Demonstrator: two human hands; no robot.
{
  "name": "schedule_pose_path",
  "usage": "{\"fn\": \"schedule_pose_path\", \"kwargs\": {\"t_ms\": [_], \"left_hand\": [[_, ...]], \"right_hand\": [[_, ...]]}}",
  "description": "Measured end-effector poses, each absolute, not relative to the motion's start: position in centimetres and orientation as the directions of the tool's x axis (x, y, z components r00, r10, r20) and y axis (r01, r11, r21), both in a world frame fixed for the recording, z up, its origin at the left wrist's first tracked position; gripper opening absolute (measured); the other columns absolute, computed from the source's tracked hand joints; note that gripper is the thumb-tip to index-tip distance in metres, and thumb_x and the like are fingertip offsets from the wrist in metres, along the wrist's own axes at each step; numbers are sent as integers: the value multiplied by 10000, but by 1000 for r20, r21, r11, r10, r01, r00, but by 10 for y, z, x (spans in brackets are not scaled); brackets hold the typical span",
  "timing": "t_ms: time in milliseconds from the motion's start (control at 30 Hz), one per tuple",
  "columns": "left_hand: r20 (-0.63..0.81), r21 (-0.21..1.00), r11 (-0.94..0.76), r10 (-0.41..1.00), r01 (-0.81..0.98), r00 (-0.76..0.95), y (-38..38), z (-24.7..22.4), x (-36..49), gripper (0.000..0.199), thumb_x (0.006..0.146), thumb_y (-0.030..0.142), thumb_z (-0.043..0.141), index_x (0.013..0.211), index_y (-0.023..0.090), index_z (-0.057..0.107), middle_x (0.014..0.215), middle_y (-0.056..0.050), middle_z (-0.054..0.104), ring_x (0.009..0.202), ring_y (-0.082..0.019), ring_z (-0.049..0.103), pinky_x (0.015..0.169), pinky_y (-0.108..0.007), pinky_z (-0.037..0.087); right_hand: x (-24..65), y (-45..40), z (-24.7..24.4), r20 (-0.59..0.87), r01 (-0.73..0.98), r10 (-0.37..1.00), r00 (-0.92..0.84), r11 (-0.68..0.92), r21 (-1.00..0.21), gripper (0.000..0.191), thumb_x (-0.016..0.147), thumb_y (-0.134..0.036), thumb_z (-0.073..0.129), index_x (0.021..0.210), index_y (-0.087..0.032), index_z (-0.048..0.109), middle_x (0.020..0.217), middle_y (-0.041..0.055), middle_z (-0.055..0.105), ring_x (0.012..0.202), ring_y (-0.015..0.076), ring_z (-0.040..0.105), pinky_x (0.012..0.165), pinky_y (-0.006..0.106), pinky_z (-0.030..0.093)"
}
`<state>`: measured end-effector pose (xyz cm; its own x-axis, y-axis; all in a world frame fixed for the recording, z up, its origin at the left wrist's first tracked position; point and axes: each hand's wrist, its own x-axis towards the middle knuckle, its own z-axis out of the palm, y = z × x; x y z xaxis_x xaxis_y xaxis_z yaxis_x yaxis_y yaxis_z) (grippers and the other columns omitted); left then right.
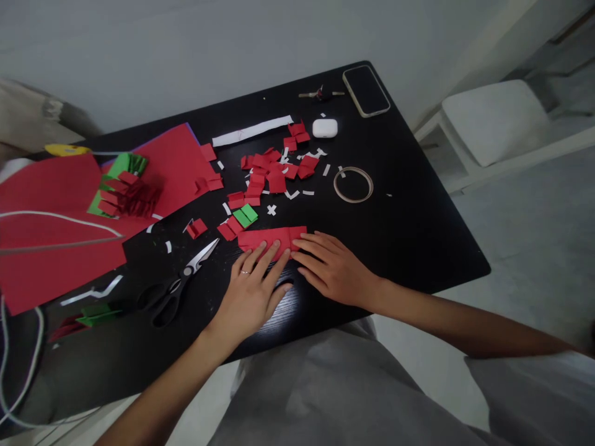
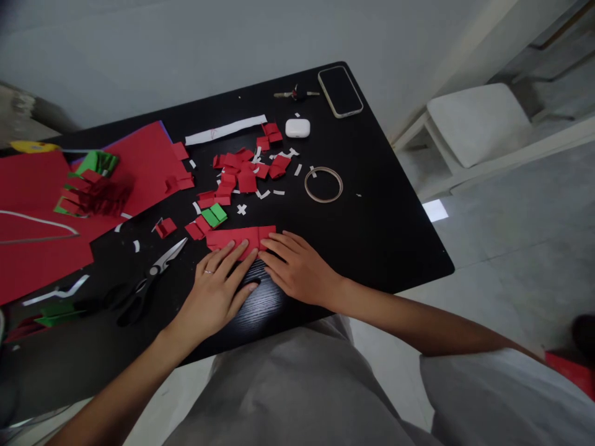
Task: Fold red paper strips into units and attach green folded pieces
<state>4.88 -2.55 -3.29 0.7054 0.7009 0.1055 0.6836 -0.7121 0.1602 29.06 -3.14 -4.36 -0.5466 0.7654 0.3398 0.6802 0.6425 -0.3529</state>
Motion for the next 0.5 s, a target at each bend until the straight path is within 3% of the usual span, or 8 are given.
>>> {"fn": "schedule_pose_path", "kwargs": {"t_ms": [167,367,500], "left_hand": [[117,140,-692,722,708,682,-31,-31,54,509,1039,376,558,1492,144,572,1550,-161,569,1374,-384,534,1130,-558,409],[114,141,-683,730,717,674,-32,-30,56,505,1040,378,556,1483,137,581,1548,-160,573,1373,-381,532,1121,-551,419],[114,152,-678,735,719,669,-32,-30,57,511,1033,369,569,1485,132,578,1547,-162,573,1381,-383,527,1129,-557,411]], "right_hand": [[292,-34,-41,358,695,761,-541,644,-320,310,1031,-213,556,1280,-118,715,1366,183,656,1362,317,550,1109,497,538],[306,-32,-37,367,806,826,-427,532,-261,257,1001,-246,618,1187,-149,766,1227,185,647,1218,337,567,1011,516,552],[309,-32,-38,412,828,846,-338,476,-298,224,997,-233,613,1134,-142,766,1134,160,655,1111,309,576,947,494,558]]}}
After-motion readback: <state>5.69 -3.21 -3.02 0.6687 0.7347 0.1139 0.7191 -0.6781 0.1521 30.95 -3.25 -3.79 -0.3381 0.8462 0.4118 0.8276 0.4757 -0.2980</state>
